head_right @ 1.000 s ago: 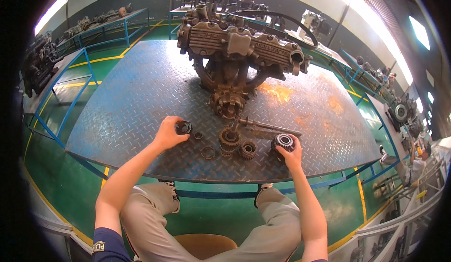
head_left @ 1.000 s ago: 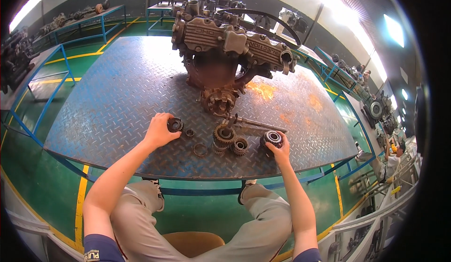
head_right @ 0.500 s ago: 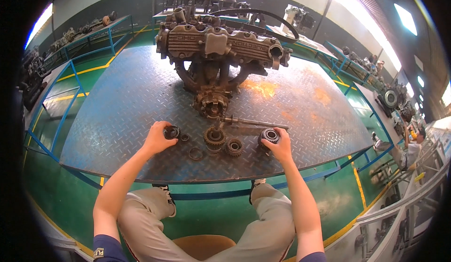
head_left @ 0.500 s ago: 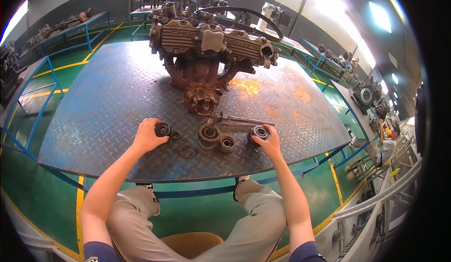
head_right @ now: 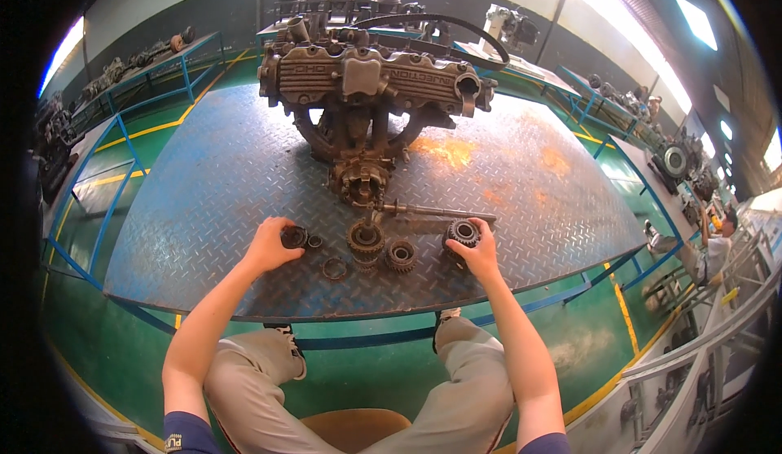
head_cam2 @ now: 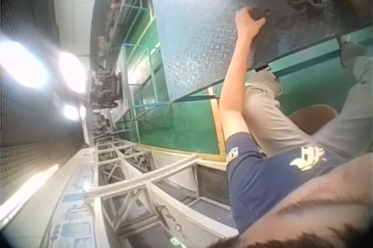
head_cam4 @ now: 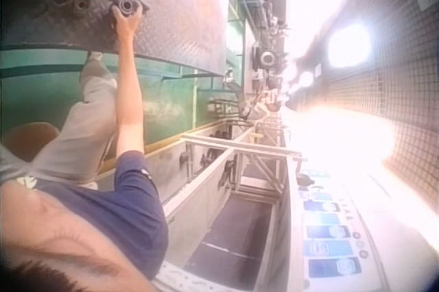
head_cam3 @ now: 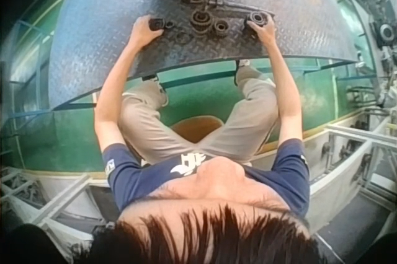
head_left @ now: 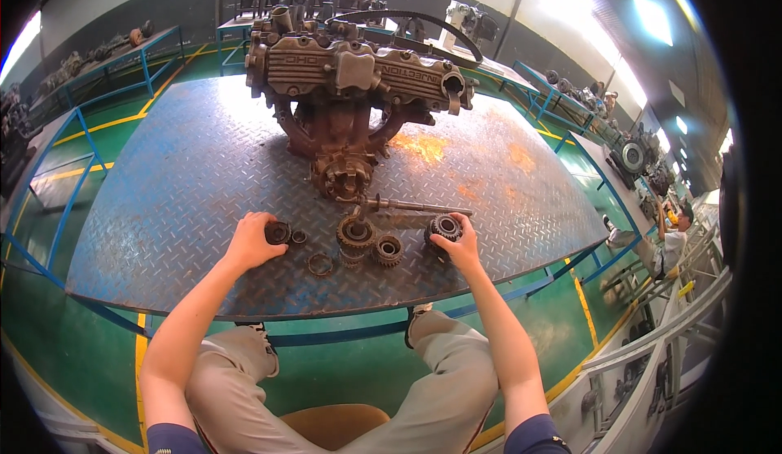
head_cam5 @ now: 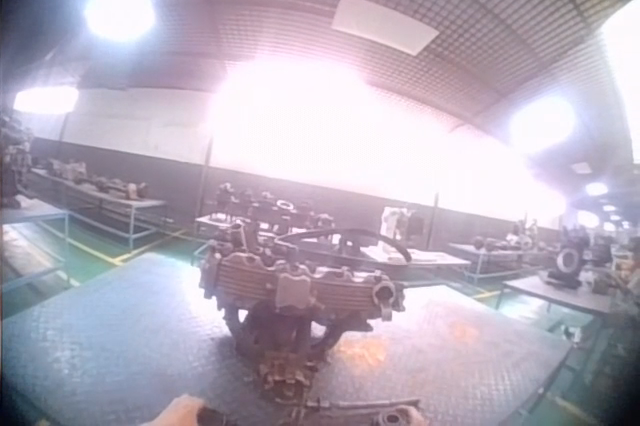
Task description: The person is assembling engine gears and bearings onto a shaft by hand on a workbench.
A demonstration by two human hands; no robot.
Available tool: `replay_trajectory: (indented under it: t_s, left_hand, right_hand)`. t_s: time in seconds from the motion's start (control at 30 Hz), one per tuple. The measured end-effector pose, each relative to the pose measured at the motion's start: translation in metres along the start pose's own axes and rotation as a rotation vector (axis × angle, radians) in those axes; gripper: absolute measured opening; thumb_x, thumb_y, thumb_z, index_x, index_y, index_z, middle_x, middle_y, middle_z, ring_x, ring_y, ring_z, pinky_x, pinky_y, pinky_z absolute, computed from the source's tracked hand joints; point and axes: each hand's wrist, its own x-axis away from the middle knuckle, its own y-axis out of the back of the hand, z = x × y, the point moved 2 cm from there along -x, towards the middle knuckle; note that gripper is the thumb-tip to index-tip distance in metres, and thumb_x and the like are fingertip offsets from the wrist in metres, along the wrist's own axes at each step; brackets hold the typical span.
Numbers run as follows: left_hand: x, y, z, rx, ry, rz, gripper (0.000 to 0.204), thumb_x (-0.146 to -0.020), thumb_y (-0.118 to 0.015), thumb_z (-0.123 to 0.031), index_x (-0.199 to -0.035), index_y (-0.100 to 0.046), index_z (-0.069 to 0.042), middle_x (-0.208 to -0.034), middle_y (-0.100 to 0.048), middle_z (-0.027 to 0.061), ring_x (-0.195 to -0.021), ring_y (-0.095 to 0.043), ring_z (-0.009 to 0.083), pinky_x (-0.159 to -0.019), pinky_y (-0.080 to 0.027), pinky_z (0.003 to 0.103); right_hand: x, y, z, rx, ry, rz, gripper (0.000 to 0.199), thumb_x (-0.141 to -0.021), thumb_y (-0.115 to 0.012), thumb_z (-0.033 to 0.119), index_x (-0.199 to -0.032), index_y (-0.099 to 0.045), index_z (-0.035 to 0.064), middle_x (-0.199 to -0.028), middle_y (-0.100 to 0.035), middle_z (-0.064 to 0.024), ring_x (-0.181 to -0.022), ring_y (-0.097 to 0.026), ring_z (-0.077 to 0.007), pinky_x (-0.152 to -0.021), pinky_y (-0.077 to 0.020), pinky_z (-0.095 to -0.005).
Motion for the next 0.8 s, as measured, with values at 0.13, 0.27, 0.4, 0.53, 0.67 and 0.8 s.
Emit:
replay_trajectory:
  t_s: [0.13,0.27,0.4,0.53,0.67,0.8]
  left_hand:
    - [-0.002,0.000,-0.002,-0.014,-0.030,0.050,0.052,-0.061,-0.080,-0.028,-0.101,-0.064,-0.001,-0.099,-0.064,0.0175,-0.100,-0.055,0.0342,-0.091,-0.045,0.041]
    - [-0.005,0.000,0.000,-0.022,-0.060,0.047,0.051,-0.061,-0.079,-0.029,-0.101,-0.064,-0.001,-0.100,-0.063,0.0166,-0.101,-0.054,0.0342,-0.092,-0.044,0.041]
    - [-0.005,-0.006,0.002,-0.079,-0.047,0.082,0.052,-0.061,-0.080,-0.031,-0.100,-0.064,-0.001,-0.102,-0.061,0.0153,-0.102,-0.053,0.0344,-0.092,-0.043,0.041]
    - [-0.009,-0.004,-0.003,-0.090,-0.049,0.040,0.064,-0.063,-0.080,-0.032,-0.117,-0.059,-0.003,-0.108,-0.060,0.0166,-0.107,-0.053,0.0341,-0.095,-0.042,0.043]
    - [-0.015,-0.003,-0.047,0.140,-0.111,-0.096,0.072,-0.069,-0.079,-0.028,-0.131,-0.050,-0.005,-0.115,-0.058,0.0171,-0.111,-0.053,0.0329,-0.098,-0.041,0.042]
    - [-0.014,-0.012,-0.097,0.306,-0.240,-0.009,0.074,-0.071,-0.081,-0.032,-0.131,-0.050,-0.003,-0.121,-0.056,0.0156,-0.115,-0.050,0.0317,-0.101,-0.039,0.040]
  right_hand:
    - [0.001,0.004,0.011,0.123,0.159,-0.064,0.078,-0.068,-0.084,0.026,-0.130,-0.047,-0.0012,-0.127,-0.053,-0.0184,-0.119,-0.049,-0.0288,-0.104,-0.0381,-0.0377]
    - [0.010,-0.020,0.064,0.275,0.365,-0.048,0.077,-0.074,-0.080,0.026,-0.136,-0.043,0.0008,-0.136,-0.045,-0.0197,-0.127,-0.042,-0.0332,-0.108,-0.0320,-0.0416]
    - [0.030,-0.064,0.098,0.330,0.488,0.214,0.079,-0.074,-0.080,0.031,-0.137,-0.043,0.0020,-0.138,-0.044,-0.0198,-0.131,-0.036,-0.0370,-0.111,-0.0289,-0.0441]
    - [0.037,-0.089,0.095,0.495,0.428,0.347,0.092,-0.070,-0.080,0.044,-0.139,-0.039,-0.0024,-0.138,-0.042,-0.0220,-0.130,-0.035,-0.0399,-0.109,-0.0305,-0.0475]
    - [0.036,-0.084,0.083,0.584,0.329,0.412,0.091,-0.067,-0.081,0.045,-0.135,-0.043,-0.0021,-0.132,-0.047,-0.0217,-0.124,-0.041,-0.0406,-0.104,-0.0348,-0.0466]
    - [0.037,-0.083,0.080,0.575,0.244,0.396,0.084,-0.067,-0.082,0.044,-0.129,-0.047,-0.0020,-0.127,-0.051,-0.0213,-0.117,-0.047,-0.0406,-0.099,-0.0409,-0.0450]
